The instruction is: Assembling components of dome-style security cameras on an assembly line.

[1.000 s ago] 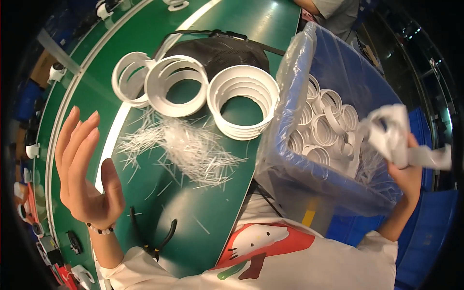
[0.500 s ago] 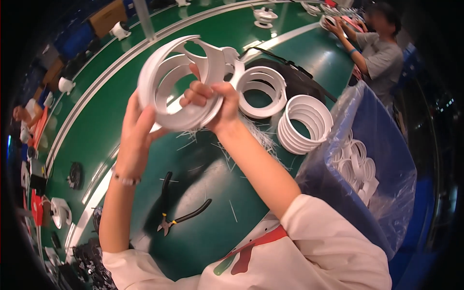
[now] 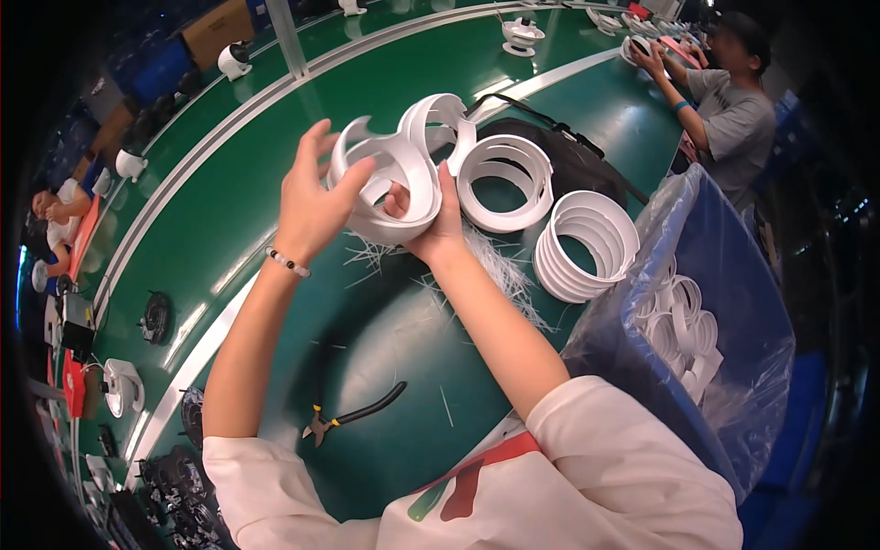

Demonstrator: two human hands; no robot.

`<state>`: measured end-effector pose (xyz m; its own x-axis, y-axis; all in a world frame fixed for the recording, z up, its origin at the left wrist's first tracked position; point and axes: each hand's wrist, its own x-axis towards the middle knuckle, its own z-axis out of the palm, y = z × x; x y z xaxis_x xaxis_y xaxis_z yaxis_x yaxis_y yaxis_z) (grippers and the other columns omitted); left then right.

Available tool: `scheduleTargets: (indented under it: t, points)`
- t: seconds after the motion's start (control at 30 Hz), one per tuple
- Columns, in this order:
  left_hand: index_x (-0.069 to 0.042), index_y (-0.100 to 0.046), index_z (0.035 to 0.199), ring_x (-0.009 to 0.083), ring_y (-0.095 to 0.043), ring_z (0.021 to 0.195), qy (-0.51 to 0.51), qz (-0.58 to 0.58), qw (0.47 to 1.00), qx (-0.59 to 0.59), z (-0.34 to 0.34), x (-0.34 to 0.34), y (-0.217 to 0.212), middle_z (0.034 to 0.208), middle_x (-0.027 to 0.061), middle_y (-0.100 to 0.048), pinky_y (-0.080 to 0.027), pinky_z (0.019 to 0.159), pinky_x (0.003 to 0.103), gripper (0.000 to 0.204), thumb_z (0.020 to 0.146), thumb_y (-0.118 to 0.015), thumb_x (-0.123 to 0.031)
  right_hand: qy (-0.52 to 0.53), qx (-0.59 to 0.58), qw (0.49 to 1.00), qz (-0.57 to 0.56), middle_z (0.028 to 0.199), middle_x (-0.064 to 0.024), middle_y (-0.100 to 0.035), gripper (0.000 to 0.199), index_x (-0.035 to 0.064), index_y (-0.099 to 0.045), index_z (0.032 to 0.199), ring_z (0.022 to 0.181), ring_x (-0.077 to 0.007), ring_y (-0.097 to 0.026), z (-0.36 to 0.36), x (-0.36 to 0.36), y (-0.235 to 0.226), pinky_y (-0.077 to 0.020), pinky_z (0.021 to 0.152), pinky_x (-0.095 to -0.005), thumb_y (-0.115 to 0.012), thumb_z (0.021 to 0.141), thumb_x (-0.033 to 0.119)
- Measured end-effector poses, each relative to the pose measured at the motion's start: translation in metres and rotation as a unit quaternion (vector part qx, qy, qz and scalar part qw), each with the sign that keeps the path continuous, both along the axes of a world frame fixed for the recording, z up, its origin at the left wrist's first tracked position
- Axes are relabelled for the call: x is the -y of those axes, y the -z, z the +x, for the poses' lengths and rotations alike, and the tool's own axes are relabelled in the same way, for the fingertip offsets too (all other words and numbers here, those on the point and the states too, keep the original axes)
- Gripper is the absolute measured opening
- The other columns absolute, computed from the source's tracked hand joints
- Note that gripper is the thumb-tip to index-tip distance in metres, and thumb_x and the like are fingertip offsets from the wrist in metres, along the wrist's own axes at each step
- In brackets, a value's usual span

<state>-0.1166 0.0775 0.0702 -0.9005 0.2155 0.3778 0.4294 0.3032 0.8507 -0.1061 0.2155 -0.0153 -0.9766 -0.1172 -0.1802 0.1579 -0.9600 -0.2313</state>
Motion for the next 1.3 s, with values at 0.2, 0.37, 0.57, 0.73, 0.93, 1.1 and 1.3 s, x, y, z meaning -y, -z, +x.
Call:
scheduleTargets:
  t: [0.2,0.37,0.57,0.73,0.93,1.1,1.3]
  points:
    - [0.002,-0.052,0.106,0.0207,-0.059,0.084,-0.019,0.012,0.998,0.057,-0.021,-0.006,0.034,0.093,0.0151,-0.06,-0.044,0.074,0.029,0.036,0.075,-0.048,-0.016,0.092,0.058,0.983,0.15,0.109,-0.0086,-0.051,0.046,0.013,-0.049,0.111,0.096,-0.019,-0.05,0.014,-0.016,0.012,-0.0417,0.08,-0.0344,-0.045,0.081,0.048]
    - [0.001,-0.058,0.097,0.0189,-0.059,0.076,-0.059,0.029,0.997,0.039,-0.045,-0.005,0.061,0.084,0.0128,-0.062,-0.044,0.07,0.029,0.03,0.075,-0.045,-0.013,0.212,0.004,0.908,0.363,0.123,-0.0091,-0.043,0.051,0.0014,-0.038,0.123,0.113,-0.0189,-0.039,0.019,-0.006,0.016,-0.0277,0.095,-0.0287,-0.03,0.091,0.04]
    - [0.0,-0.059,0.096,0.0171,-0.06,0.074,-0.074,0.05,0.996,0.014,-0.053,-0.007,0.061,0.083,0.0109,-0.064,-0.045,0.069,0.027,0.027,0.076,-0.046,-0.013,0.268,-0.008,0.804,0.531,0.123,-0.0143,-0.042,0.054,-0.0035,-0.036,0.123,0.114,-0.0216,-0.039,0.014,0.002,0.025,-0.0262,0.095,-0.0277,-0.024,0.092,0.04]
    - [-0.001,-0.06,0.095,0.0152,-0.06,0.072,-0.101,0.059,0.993,0.012,-0.057,-0.004,0.065,0.082,0.0088,-0.064,-0.045,0.067,0.026,0.024,0.078,-0.047,-0.013,0.353,0.003,0.744,0.566,0.129,-0.0243,-0.029,0.054,-0.0052,-0.031,0.125,0.121,-0.0343,-0.025,0.001,0.017,0.027,-0.0174,0.1,-0.0362,-0.026,0.091,0.037]
    - [-0.001,-0.05,0.098,0.0362,-0.055,0.078,-0.072,-0.065,0.99,-0.099,-0.05,-0.002,0.095,0.086,0.0198,-0.056,-0.044,0.068,0.042,0.028,0.081,-0.046,-0.023,0.296,-0.098,0.725,0.614,0.136,-0.0201,-0.019,0.052,-0.006,-0.019,0.129,0.127,-0.0271,-0.018,0.046,0.021,-0.004,-0.0122,0.104,-0.0333,-0.032,0.092,0.028]
    - [0.009,-0.038,0.117,0.039,-0.036,0.114,-0.083,-0.139,0.977,-0.138,-0.03,0.047,0.063,0.119,0.0274,-0.041,-0.026,0.099,0.038,0.063,0.082,-0.044,-0.043,0.316,-0.309,0.565,0.696,0.137,-0.0227,-0.012,0.06,-0.0053,-0.013,0.131,0.128,-0.0326,-0.012,0.105,0.025,-0.007,-0.0071,0.103,-0.0392,-0.037,0.083,0.021]
    - [-0.006,-0.044,0.113,0.0327,-0.035,0.116,-0.409,-0.547,0.73,-0.012,-0.035,0.23,0.073,0.121,0.0126,-0.042,-0.031,0.088,0.056,0.054,0.069,-0.063,-0.029,0.289,-0.417,0.48,0.716,0.134,-0.0267,-0.016,0.061,-0.0044,-0.018,0.129,0.125,-0.0385,-0.017,0.125,0.026,0.002,-0.0097,0.103,-0.0441,-0.039,0.079,0.024]
